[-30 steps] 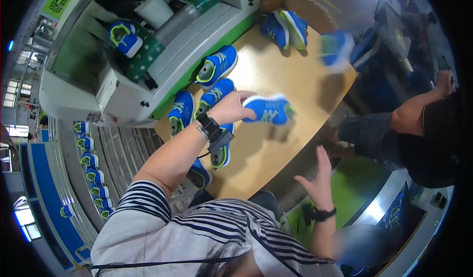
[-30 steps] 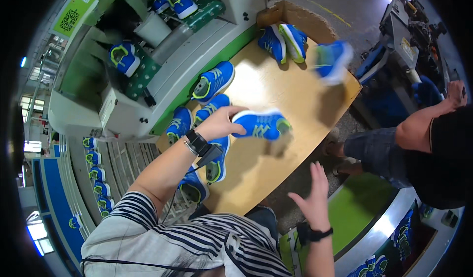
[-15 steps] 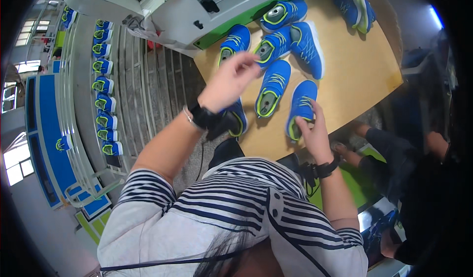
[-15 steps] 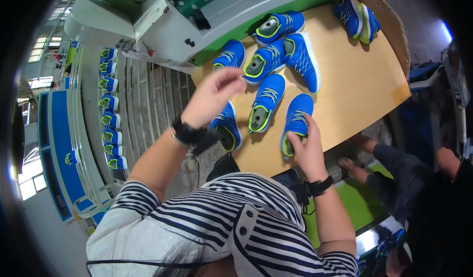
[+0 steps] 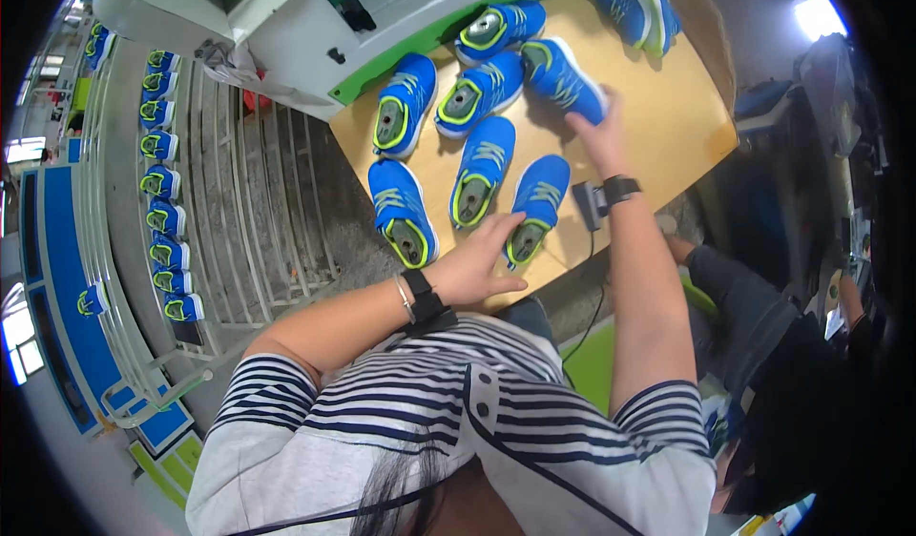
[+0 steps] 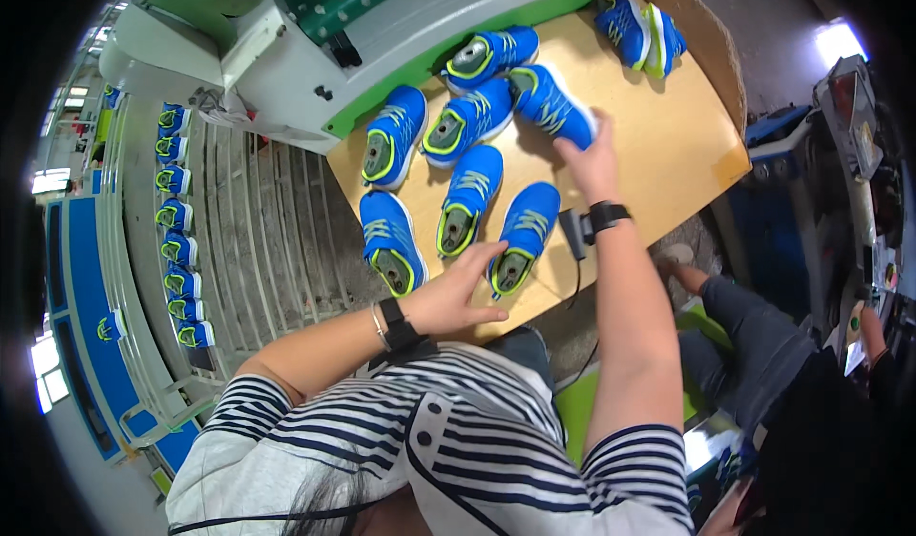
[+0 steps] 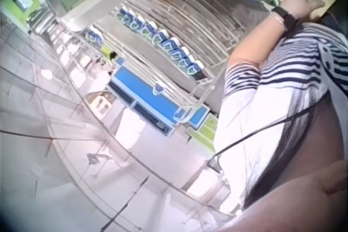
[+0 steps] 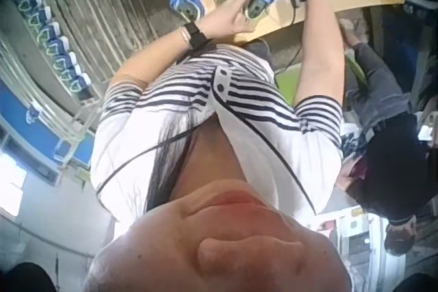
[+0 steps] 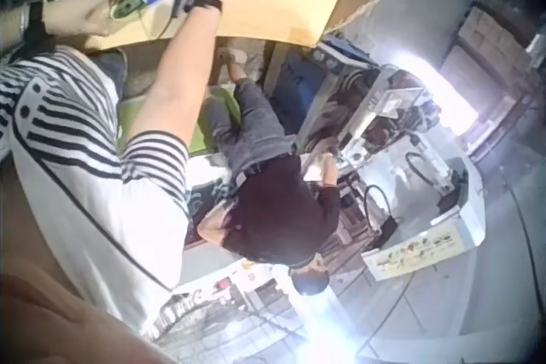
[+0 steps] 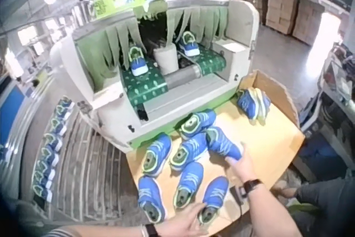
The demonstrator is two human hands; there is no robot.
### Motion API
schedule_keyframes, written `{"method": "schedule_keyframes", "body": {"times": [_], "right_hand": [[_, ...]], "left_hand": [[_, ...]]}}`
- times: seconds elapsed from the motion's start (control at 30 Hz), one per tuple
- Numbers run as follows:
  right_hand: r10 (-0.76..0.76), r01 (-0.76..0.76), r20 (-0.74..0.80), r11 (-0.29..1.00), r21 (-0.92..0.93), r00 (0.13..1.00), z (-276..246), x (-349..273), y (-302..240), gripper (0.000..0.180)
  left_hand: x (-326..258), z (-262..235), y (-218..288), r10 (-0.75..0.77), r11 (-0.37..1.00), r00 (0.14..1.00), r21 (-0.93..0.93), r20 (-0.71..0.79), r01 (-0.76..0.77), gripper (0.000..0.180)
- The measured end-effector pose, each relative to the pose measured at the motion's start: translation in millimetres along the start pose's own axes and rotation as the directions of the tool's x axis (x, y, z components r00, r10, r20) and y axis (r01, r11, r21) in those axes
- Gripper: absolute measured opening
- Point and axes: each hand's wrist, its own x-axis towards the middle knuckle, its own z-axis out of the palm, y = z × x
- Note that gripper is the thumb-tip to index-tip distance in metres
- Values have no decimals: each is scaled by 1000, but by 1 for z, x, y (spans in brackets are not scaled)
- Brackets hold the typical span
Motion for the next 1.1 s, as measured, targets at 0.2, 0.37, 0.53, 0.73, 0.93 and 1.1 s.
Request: {"method": "schedule_keyframes", "body": {"times": [0.2, 0.37, 0.53, 0.73, 0.93, 1.1], "right_hand": [[260, -275, 92, 877, 393, 961, -146, -19, 7, 63], [273, -268, 10, 937, 225, 962, -160, -56, 70, 82], [302, -172, -343, 916, 362, 890, -48, -121, 53, 110], [320, -223, -549, 945, 237, 772, -29, -94, 16, 101], [213, 13, -311, 806, 592, 926, -86, -14, -63, 80], [-423, 536, -417, 820, 202, 805, -70, 116, -201, 68]], "left_hand": [[13, 23, -21, 68, 998, 989, 6, -135, -68, 122], [46, 54, -40, 98, 995, 984, 50, -151, -92, 117], [54, 56, -28, 45, 998, 967, -33, -249, -55, 98], [81, -43, 31, -399, 351, 916, -915, 45, 197, 93], [80, -183, 125, 59, 931, 682, -207, -729, -302, 92], [115, -266, 116, 67, 955, 426, -66, -902, -288, 93]]}}
